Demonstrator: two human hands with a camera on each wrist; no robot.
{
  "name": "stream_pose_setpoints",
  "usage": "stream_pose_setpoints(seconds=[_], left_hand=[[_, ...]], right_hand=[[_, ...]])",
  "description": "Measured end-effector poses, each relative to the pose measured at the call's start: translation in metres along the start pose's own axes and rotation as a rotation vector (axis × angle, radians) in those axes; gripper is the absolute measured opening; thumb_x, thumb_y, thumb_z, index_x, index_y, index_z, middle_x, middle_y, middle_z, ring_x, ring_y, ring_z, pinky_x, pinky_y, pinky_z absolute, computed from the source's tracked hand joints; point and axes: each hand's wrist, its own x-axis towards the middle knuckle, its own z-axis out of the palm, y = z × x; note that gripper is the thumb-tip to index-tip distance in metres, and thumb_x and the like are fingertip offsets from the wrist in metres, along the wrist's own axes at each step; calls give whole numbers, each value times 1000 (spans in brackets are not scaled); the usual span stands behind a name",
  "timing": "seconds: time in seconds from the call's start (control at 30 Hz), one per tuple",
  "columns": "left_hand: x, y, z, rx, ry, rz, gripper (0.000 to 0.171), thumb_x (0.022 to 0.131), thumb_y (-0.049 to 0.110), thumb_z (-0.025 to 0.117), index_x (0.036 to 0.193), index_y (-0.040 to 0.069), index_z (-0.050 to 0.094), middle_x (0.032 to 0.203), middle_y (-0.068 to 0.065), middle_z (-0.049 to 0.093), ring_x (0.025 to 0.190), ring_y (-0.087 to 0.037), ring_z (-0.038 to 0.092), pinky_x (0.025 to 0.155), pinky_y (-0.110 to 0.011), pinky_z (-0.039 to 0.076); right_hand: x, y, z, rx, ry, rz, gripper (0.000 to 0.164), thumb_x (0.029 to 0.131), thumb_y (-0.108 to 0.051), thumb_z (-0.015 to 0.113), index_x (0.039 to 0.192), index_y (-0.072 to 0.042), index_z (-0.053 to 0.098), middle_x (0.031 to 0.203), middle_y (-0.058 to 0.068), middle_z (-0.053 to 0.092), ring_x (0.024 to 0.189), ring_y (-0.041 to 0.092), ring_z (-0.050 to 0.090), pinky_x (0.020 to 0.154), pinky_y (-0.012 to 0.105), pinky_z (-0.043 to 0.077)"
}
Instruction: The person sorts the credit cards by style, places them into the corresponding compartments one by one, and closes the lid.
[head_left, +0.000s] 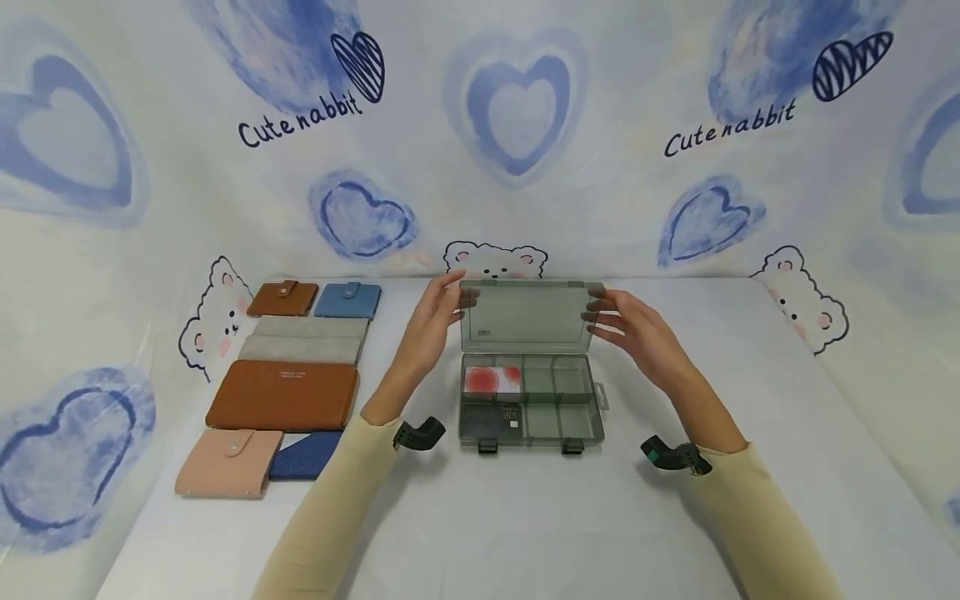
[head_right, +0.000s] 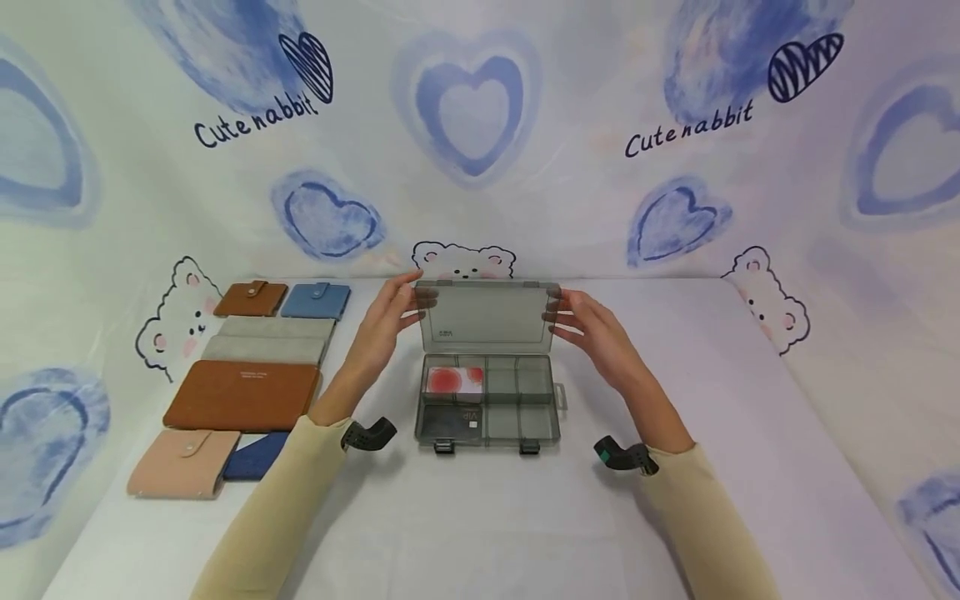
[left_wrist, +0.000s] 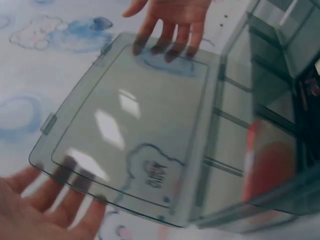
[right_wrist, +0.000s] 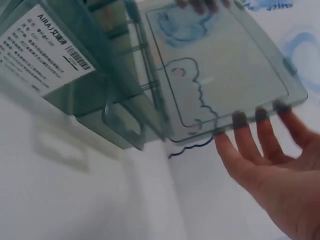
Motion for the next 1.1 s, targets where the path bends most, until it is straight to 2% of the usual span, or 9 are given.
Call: stream_pose_setpoints(seconds=[0.17, 0.3, 0.37, 0.43, 0.57, 0.73, 0.83, 0.97, 1.1], left_hand=[[-15, 17, -2, 60, -214, 164, 50, 112, 41, 30, 143, 10, 54, 138, -7, 59, 132, -23, 52, 113, -51, 35], [-38, 18, -1, 253, -417, 224, 47, 110, 44, 36, 143, 17, 56, 148, 1, 53, 138, -17, 47, 113, -50, 36], [-52, 13, 1, 379, -481, 232, 46, 109, 45, 41, 145, 21, 55, 153, 4, 48, 141, -15, 43, 112, -50, 37], [-65, 5, 4, 500, -531, 238, 46, 107, 47, 44, 146, 24, 55, 157, 4, 43, 144, -15, 38, 114, -49, 36], [-78, -8, 11, 670, -583, 262, 52, 103, 56, 46, 145, 26, 57, 161, 2, 36, 149, -18, 31, 118, -49, 28], [-80, -18, 15, 793, -635, 338, 69, 88, 62, 68, 146, 25, 56, 164, -5, 31, 152, -25, 25, 120, -49, 24], [-80, -19, 15, 863, -662, 381, 76, 82, 46, 83, 148, 25, 52, 165, -6, 29, 152, -26, 23, 119, -48, 27], [-80, -19, 14, 909, -654, 406, 75, 81, 14, 85, 147, 25, 52, 165, -6, 30, 151, -27, 26, 117, -46, 32], [-80, -22, 14, 933, -616, 431, 74, 79, 7, 84, 145, 24, 55, 163, -6, 34, 150, -28, 29, 117, -45, 33]], right_hand=[[-20, -6, 0, -217, -128, -128, 43, 113, -23, 32, 145, -3, 52, 143, 12, 54, 135, 23, 50, 111, 25, 38], [-38, -7, 6, -457, -237, -190, 39, 109, -10, 44, 146, -17, 56, 150, 4, 52, 141, 20, 45, 112, 22, 35], [-47, -6, 10, -537, -310, -189, 42, 106, -10, 52, 146, -22, 56, 154, 1, 48, 146, 21, 39, 115, 29, 33], [-55, -4, 14, -582, -385, -171, 43, 103, -14, 59, 145, -24, 58, 157, 0, 44, 149, 26, 33, 117, 44, 31], [-64, 2, 19, -681, -469, -157, 43, 98, -25, 68, 141, -25, 62, 160, -2, 40, 152, 32, 25, 116, 60, 25], [-65, 11, 26, -803, -476, -166, 46, 94, -21, 73, 139, -26, 63, 162, 0, 37, 151, 39, 24, 113, 63, 27], [-67, 14, 28, -857, -475, -193, 52, 91, -17, 77, 140, -27, 63, 162, 2, 36, 150, 41, 25, 111, 63, 30], [-66, 16, 33, -936, -474, -248, 66, 84, -11, 83, 143, -28, 59, 162, 4, 36, 150, 38, 26, 110, 61, 34], [-63, 17, 40, -1068, -453, -317, 77, 79, -1, 83, 145, -28, 55, 160, 6, 39, 149, 34, 30, 112, 59, 34]])
